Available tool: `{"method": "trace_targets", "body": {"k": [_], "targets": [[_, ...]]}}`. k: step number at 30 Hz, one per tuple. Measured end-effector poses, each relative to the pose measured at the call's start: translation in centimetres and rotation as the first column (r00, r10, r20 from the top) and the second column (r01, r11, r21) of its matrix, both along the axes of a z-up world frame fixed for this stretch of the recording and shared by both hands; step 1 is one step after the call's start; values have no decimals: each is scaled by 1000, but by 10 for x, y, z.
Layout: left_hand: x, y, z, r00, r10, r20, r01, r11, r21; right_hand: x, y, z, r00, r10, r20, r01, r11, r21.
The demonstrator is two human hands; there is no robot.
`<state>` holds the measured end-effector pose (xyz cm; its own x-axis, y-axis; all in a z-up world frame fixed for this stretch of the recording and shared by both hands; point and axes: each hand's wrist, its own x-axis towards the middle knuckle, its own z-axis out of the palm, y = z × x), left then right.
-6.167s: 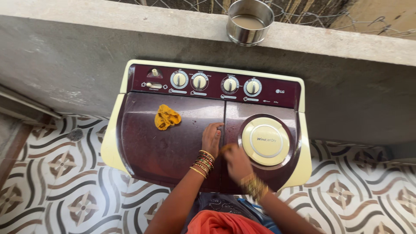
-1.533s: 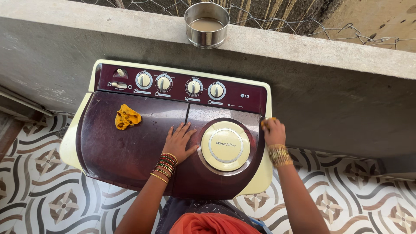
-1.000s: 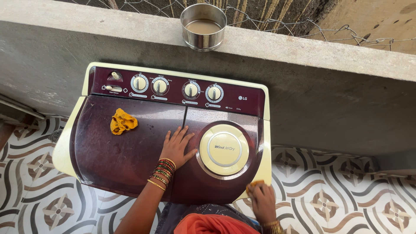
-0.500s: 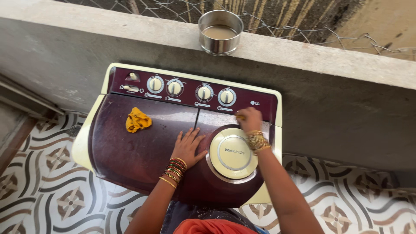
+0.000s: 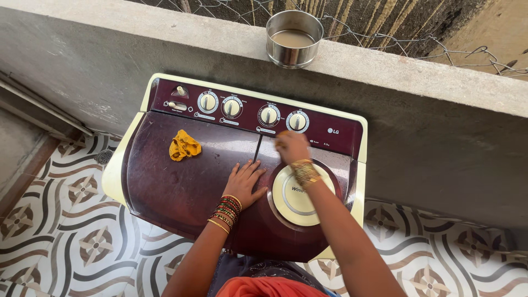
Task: The person wipes the top surface of a washing machine using a yellow cloth. They repeatedly dip the cloth into a metal cup containing liquid and continue wiping the control panel and lid area.
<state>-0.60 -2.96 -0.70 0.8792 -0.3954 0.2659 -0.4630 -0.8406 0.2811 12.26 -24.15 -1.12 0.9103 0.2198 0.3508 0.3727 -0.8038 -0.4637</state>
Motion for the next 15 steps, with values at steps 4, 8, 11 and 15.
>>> {"method": "trace_targets", "body": {"k": [4,8,11,15], "targets": [[0,0,-1,1000,11,-21,-11,1000,-8,-24,-83,1,986,-122,116,124,992,-13],[1,-1,-1,1000,14,-15,-14,1000,1,-59,-144,3,939,-341,45,339,939,56],[-1,-1,-2,1000,18,-21,-18,1000,3,-78,-142,-3,884,-467,39,468,884,-25],[3,-3,-1,999,27,-39,-27,1000,2,-83,-110,-14,892,-444,90,452,884,-118]]}}
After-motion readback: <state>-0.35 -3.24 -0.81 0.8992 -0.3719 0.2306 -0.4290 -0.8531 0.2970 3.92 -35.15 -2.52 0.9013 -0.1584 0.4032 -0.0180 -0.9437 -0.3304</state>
